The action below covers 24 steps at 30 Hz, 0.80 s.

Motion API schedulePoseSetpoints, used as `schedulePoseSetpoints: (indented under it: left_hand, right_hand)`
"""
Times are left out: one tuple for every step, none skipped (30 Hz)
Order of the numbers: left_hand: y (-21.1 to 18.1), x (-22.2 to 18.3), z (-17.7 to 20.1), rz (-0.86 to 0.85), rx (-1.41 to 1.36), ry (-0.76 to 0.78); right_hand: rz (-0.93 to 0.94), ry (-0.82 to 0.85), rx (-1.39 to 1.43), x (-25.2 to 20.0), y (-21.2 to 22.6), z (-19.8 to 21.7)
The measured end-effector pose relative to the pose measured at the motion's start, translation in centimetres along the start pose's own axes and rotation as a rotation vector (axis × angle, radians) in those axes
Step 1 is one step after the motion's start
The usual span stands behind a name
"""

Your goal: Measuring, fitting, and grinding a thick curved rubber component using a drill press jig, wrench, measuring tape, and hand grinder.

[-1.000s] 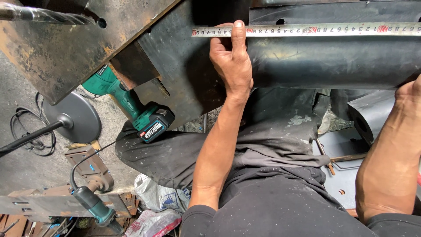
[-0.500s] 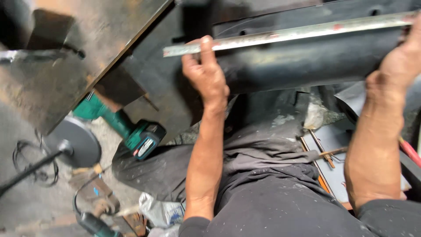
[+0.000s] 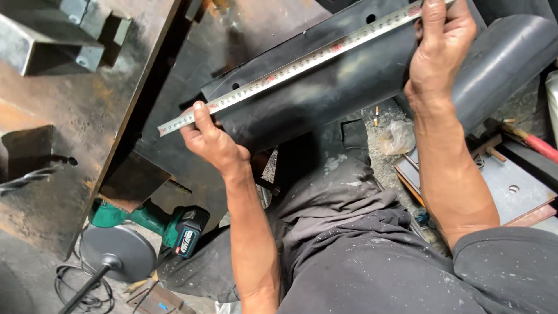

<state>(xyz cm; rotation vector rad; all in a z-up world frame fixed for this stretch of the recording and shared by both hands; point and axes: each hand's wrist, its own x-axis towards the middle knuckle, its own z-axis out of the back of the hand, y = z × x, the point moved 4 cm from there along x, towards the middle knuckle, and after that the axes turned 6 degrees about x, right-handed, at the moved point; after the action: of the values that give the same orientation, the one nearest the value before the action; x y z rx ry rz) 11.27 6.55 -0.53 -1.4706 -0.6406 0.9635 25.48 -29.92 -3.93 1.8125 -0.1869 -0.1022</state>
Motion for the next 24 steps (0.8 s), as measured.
schedulePoseSetpoints:
  left_hand:
    - [-0.3,0.0,-0.1,0.014,0.007,-0.008]
    - [-0.1,0.1,0.0,0.013,0.011,0.002]
    - [0.1,0.2,0.1,0.009,0.017,0.003]
    - [0.3,0.3,0.3,0.005,0.023,0.004]
    - [0.6,0.4,0.3,0.005,0.026,0.011]
    - [0.7,0.4,0.5,-0.024,0.038,0.009]
    - [0.8,0.5,0.7,-0.053,0.048,0.005]
    - [0.4,0.4,0.5,-0.054,0.051,0.008]
    - [0.1,0.3,0.3,-0.042,0.019,0.014]
    - [-0.2,0.2,0.1,-0.030,-0.014,0.020]
    - [-0.3,0.2,0.1,-0.033,-0.012,0.016]
    - [-0.2,0.2,0.1,-0.001,0.012,-0.002]
    - [-0.1,0.1,0.2,0.034,0.037,-0.020]
    - [0.0,0.0,0.3,0.032,0.037,-0.024]
    - [0.0,-0.2,0.5,0.022,0.020,-0.022]
    - [0.1,-0.4,0.8,0.011,0.003,-0.020]
    - [-0.5,-1.3,0.9,0.004,0.001,-0.025]
    - [-1.3,-2.1,1.1,-0.036,0.026,-0.037]
    - [-1.9,-2.9,1.1,-0.073,0.049,-0.045]
    - [-2.8,-4.2,1.6,-0.077,0.046,-0.046]
    - [-3.6,-5.6,1.9,-0.076,0.005,0.006]
    - [-4.3,-6.9,2.2,-0.075,-0.036,0.057]
    - [-4.6,-8.0,3.0,-0.071,-0.034,0.057]
    - [-4.9,-9.0,3.8,-0.063,-0.009,0.080]
  right_hand:
    - [0.001,0.006,-0.002,0.0,0.3,-0.3]
    - [0.002,-0.004,-0.002,-0.1,0.3,-0.4]
    - [-0.011,-0.013,0.019,-0.1,0.4,-0.5]
    - [-0.024,-0.021,0.039,-0.2,0.4,-0.6]
    - [-0.024,-0.029,0.039,-0.2,0.4,-0.5]
    - [-0.031,-0.036,0.035,-0.2,0.4,-0.6]
    - [-0.037,-0.041,0.031,-0.2,0.3,-0.7]
    - [-0.038,-0.046,0.032,-0.4,0.4,-0.5]
    - [-0.021,-0.010,0.061,-0.4,0.5,-0.7]
    - [-0.005,0.026,0.090,-0.4,0.6,-0.9]
    - [-0.007,0.029,0.094,-0.4,0.6,-0.9]
    - [-0.018,0.019,0.096,-0.3,0.5,-0.9]
    - [-0.029,0.008,0.096,-0.3,0.5,-0.7]
    - [-0.030,0.011,0.098,-0.3,0.5,-0.7]
    - [-0.029,0.018,0.081,-0.4,0.5,-0.6]
    - [-0.027,0.024,0.063,-0.4,0.5,-0.6]
    - [-0.025,0.030,0.070,-1.0,0.7,-0.1]
    - [-0.082,0.032,0.036,-1.5,0.6,0.4]
    - [-0.136,0.032,-0.003,-2.0,0.6,1.0]
    - [-0.132,0.034,-0.001,-2.7,1.2,1.9]
    - [-0.159,0.052,-0.142,-3.7,1.8,3.0]
    - [-0.186,0.070,-0.286,-4.6,2.3,4.1]
    - [-0.190,0.069,-0.289,-6.6,2.7,6.8]
    - [-0.211,-0.006,-0.327,-8.6,3.0,9.8]
